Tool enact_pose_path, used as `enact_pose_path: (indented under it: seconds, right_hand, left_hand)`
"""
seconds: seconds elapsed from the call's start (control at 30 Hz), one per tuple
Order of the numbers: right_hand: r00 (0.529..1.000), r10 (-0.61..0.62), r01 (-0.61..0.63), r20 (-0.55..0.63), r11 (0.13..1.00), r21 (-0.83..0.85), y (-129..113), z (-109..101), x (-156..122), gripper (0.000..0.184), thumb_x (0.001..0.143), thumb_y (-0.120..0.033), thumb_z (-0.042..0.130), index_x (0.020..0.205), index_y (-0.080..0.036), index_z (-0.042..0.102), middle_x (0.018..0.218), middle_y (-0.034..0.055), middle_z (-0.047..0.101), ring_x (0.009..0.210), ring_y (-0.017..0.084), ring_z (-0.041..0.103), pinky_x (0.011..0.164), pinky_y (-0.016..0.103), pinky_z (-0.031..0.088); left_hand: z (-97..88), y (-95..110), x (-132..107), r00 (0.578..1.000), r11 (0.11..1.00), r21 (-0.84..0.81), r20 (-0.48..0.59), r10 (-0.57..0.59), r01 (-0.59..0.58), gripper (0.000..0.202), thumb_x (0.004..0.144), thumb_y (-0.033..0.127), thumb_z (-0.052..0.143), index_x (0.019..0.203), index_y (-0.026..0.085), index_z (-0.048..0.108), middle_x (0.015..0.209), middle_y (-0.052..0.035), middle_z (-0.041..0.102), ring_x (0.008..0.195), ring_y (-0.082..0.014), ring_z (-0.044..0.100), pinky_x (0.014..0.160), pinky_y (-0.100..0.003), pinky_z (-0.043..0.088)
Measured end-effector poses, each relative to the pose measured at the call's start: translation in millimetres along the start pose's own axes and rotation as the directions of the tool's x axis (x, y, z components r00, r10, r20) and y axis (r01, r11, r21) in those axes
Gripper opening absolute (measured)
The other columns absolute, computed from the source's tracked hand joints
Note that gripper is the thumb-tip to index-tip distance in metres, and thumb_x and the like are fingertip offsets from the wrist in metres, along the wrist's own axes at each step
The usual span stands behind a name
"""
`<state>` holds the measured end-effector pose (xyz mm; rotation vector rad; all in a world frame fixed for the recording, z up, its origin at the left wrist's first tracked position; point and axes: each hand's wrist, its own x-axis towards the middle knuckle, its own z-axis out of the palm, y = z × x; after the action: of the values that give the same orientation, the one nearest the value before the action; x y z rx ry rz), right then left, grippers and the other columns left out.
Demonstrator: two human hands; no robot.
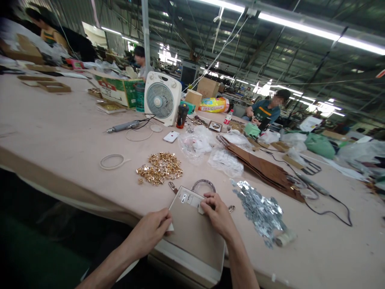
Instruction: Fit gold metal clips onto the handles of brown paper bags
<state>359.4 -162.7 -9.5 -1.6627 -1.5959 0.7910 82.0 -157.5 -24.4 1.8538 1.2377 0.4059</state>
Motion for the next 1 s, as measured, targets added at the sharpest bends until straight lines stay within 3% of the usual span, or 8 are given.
enact_pose_path:
  seconds: [0.23,0.5,1.0]
  right_hand:
    - [1.000,-0.023,0.023,0.000,1.000,-0.018,-0.2,0.9,2.1,0.036,0.090,-0.055,0.067,0.078,-0.022,0.075,0.124,0.0100,0.066,0.118,0.030,0.062,0.106,0.044,0.043]
    - [0.999,-0.035,0.035,0.003,0.999,0.030,-4.6,2.7,7.4,0.035,0.087,-0.054,0.069,0.076,-0.022,0.074,0.123,0.0120,0.068,0.112,0.031,0.064,0.098,0.044,0.048]
    - [0.999,-0.036,0.037,0.017,0.999,-0.017,1.5,2.6,8.6,0.030,0.087,-0.049,0.068,0.076,-0.023,0.074,0.121,0.0102,0.069,0.112,0.030,0.064,0.102,0.045,0.046]
  left_hand:
    - [-0.5,1.8,-1.8,1.000,0.999,-0.032,-0.003,0.009,-0.009,0.024,0.102,0.032,0.043,0.085,0.023,0.058,0.083,-0.0021,0.075,0.078,-0.0184,0.075,0.070,-0.025,0.044]
    - [-1.6,6.3,-2.8,1.000,0.994,0.106,-0.016,-0.007,0.009,0.026,0.102,0.034,0.042,0.089,0.024,0.062,0.087,-0.0050,0.076,0.084,-0.0217,0.073,0.072,-0.026,0.045]
    - [-3.6,6.7,-3.8,1.000,0.994,0.106,-0.002,-0.023,0.023,0.027,0.103,0.035,0.042,0.092,0.024,0.064,0.093,-0.0052,0.076,0.090,-0.0225,0.073,0.075,-0.026,0.045]
